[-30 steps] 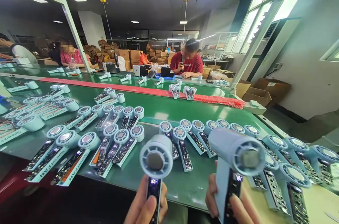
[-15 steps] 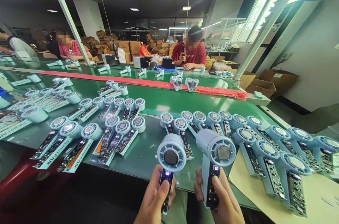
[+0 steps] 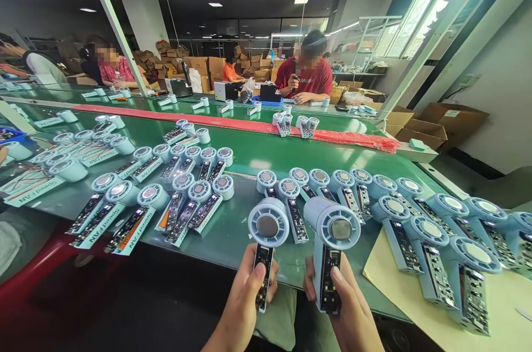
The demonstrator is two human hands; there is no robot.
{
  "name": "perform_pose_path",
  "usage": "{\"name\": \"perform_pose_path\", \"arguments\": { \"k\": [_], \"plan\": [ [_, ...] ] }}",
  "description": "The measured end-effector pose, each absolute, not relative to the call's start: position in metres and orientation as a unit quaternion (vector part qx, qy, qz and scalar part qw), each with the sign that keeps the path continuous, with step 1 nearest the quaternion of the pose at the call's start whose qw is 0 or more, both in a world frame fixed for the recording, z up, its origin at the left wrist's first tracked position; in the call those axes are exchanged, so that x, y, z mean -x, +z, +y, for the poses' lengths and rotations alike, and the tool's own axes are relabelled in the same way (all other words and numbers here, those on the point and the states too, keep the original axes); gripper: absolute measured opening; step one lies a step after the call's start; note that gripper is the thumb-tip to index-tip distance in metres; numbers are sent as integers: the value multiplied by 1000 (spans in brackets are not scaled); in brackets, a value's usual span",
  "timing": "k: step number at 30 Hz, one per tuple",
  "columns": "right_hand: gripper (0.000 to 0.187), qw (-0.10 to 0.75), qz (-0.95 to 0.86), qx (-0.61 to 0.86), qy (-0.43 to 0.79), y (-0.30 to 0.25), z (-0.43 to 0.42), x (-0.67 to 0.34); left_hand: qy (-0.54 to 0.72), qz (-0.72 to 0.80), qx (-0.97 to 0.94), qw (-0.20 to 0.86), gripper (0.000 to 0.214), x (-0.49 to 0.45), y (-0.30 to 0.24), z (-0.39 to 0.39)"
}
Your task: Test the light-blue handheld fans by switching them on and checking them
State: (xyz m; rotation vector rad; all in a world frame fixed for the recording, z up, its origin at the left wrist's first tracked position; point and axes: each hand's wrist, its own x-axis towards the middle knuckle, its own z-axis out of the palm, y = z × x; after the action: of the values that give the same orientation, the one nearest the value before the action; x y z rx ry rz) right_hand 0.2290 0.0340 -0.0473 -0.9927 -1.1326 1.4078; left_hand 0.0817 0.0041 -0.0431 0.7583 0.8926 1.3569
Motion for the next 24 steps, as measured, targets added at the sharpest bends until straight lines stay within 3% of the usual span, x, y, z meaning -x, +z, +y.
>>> {"name": "perform_pose_path", "arguments": {
  "k": [24],
  "plan": [
    [28,505,-394,414,647,-52,33,-234,608,346,-343,628,34,-74,-57,-1]
  ]
}}
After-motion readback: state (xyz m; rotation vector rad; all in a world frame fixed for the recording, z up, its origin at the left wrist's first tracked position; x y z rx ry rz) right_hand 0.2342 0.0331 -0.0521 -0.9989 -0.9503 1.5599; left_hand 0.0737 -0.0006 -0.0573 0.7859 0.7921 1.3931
